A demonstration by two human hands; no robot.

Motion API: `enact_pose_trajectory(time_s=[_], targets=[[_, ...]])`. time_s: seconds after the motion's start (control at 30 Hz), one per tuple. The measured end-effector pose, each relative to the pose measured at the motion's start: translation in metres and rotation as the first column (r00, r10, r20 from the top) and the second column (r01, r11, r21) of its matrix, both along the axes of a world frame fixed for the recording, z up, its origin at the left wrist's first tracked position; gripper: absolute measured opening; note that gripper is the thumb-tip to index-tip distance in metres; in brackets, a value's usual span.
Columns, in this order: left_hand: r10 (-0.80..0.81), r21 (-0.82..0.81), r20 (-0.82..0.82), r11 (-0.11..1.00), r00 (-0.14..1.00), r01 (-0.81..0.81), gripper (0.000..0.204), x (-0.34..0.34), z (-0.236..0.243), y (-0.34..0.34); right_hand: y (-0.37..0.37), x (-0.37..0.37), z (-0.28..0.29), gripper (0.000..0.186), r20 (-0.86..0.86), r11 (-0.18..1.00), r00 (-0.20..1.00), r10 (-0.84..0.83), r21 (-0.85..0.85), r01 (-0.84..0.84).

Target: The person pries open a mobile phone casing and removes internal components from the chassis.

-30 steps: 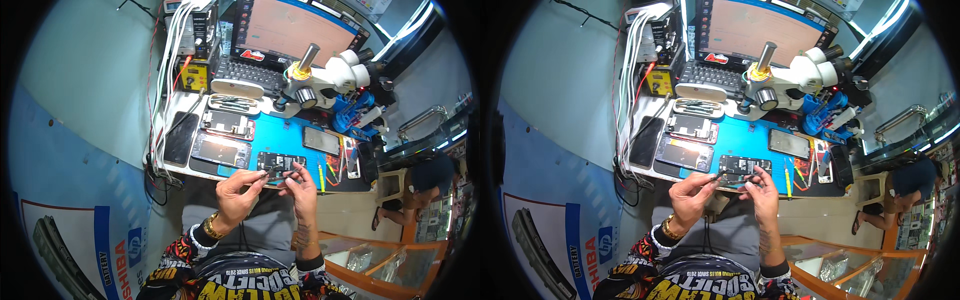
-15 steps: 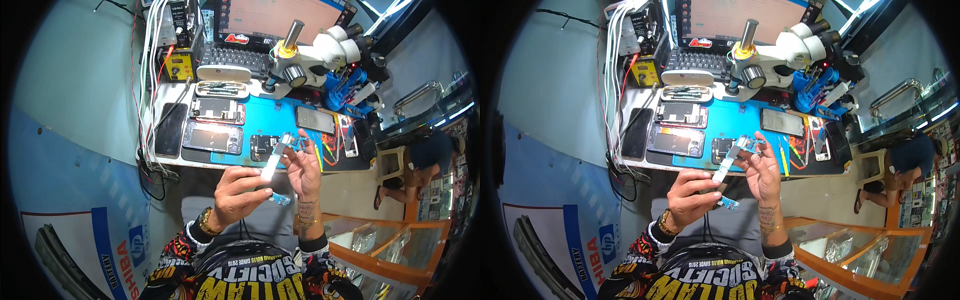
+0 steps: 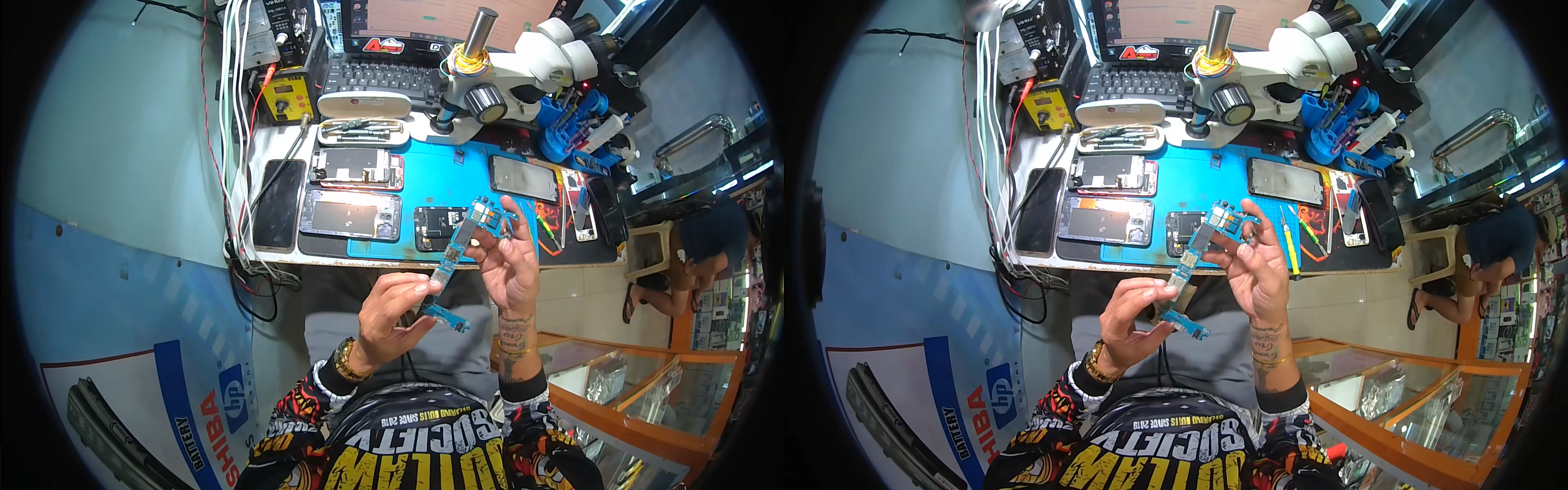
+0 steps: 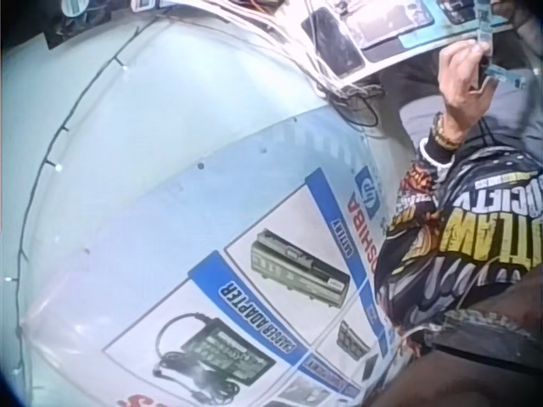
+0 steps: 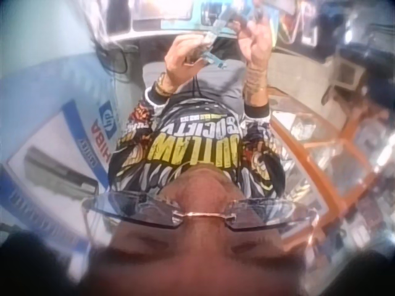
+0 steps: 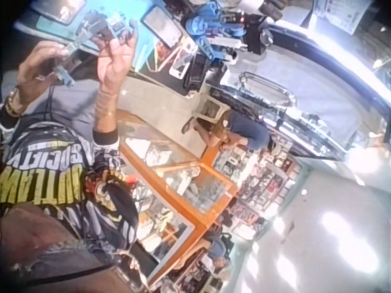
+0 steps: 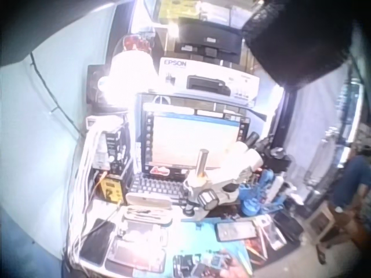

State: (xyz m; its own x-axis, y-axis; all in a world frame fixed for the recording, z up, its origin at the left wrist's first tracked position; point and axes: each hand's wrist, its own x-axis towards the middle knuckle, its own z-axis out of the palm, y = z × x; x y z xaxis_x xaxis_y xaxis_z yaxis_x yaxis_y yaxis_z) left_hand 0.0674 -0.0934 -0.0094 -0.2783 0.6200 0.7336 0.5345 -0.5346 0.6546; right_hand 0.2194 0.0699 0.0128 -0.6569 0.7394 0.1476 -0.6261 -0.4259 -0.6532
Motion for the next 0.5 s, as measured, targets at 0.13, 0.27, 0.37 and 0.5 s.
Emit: enact_pose_trajectory(time_s=[0.13, 0.27, 0.37, 0.5], targets=[[0.025, 0.014, 0.046, 1.0, 0.999, -0.026, 0.065, 0.002, -0.002, 0.003, -0.001, -0.003, 0.002, 0.056, 0.029, 0.999, 1.0, -0.01, -0.042, 0.012], [0.028, -0.062, -0.102, 0.997, 0.994, -0.034, 0.057, -0.002, 0.004, 0.006, 0.009, 0.001, -0.007, 0.044, 0.324, 0.994, 0.946, -0.02, -0.092, 0.053], [0.011, -0.137, -0.207, 0.99, 0.978, -0.04, 0.049, -0.014, 0.011, 0.011, 0.024, 0.01, -0.019, 0.036, 0.389, 0.983, 0.921, -0.04, -0.148, 0.105], [0.02, -0.277, -0.487, 0.945, 0.873, -0.176, 0.043, -0.057, 0.023, 0.012, 0.039, 0.037, -0.021, 0.03, 0.402, 0.955, 0.904, -0.145, -0.182, 0.234]])
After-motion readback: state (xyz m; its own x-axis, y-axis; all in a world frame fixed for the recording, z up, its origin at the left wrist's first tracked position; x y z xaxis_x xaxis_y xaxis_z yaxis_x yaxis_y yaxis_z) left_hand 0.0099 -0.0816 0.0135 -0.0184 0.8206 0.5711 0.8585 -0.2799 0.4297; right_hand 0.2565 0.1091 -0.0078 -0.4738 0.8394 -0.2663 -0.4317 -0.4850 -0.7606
